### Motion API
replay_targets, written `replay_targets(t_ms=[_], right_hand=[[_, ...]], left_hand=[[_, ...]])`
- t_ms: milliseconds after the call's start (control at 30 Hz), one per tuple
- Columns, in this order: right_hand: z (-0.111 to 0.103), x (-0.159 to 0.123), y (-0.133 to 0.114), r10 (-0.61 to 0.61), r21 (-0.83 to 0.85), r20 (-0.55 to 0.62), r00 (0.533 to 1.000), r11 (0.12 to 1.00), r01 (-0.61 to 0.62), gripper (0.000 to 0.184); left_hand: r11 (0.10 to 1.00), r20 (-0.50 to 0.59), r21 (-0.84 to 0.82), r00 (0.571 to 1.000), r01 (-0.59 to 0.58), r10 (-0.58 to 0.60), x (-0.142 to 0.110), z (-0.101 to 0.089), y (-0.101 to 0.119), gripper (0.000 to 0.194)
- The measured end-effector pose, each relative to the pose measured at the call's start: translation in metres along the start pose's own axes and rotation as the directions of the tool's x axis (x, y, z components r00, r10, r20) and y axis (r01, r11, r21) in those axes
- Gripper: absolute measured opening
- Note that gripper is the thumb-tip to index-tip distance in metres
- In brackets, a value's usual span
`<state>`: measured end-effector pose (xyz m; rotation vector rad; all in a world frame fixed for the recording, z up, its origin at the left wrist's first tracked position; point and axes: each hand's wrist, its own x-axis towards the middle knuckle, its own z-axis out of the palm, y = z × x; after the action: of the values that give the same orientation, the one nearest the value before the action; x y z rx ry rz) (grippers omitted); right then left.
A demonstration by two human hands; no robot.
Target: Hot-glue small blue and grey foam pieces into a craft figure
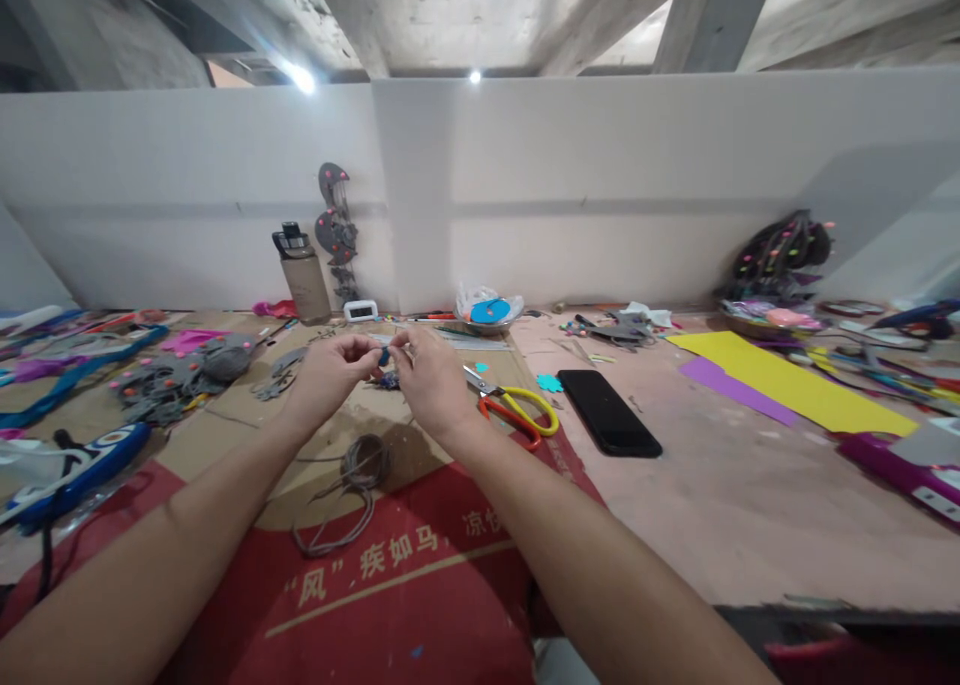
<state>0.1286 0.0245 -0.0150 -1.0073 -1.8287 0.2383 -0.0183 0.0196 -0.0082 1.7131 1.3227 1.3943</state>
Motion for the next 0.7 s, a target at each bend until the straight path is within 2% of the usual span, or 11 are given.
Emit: replay_targets(t_ms=[233, 467, 567, 700], right_hand=[[0.0009, -0.0006, 0.0018, -0.093, -0.092, -0.001, 0.996, 0.991, 0.093, 0.012], [0.0007, -0.0016, 0.0035, -0.102, -0.150, 0.046, 0.994, 0.983, 0.107, 0.020], [0.0023, -0.0010, 0.0049, -0.078, -0.179, 0.068, 0.995, 0.980, 0.089, 0.019], [0.0039, 0.0013, 0.0100, 0.014, -0.174, 0.094, 0.995, 0.985, 0.003, 0.015]], left_hand=[[0.997, 0.068, 0.079, 0.998, -0.013, 0.007, -0.0020, -0.0012, 0.0024, 0.016], [0.988, 0.081, 0.140, 0.995, -0.061, 0.050, -0.0020, -0.0020, 0.0006, 0.013], [0.965, 0.101, 0.226, 0.988, -0.135, 0.115, -0.0010, -0.0040, -0.0022, 0.014], [0.922, 0.171, 0.308, 0.967, -0.234, 0.188, 0.0021, -0.0069, -0.0050, 0.017]])
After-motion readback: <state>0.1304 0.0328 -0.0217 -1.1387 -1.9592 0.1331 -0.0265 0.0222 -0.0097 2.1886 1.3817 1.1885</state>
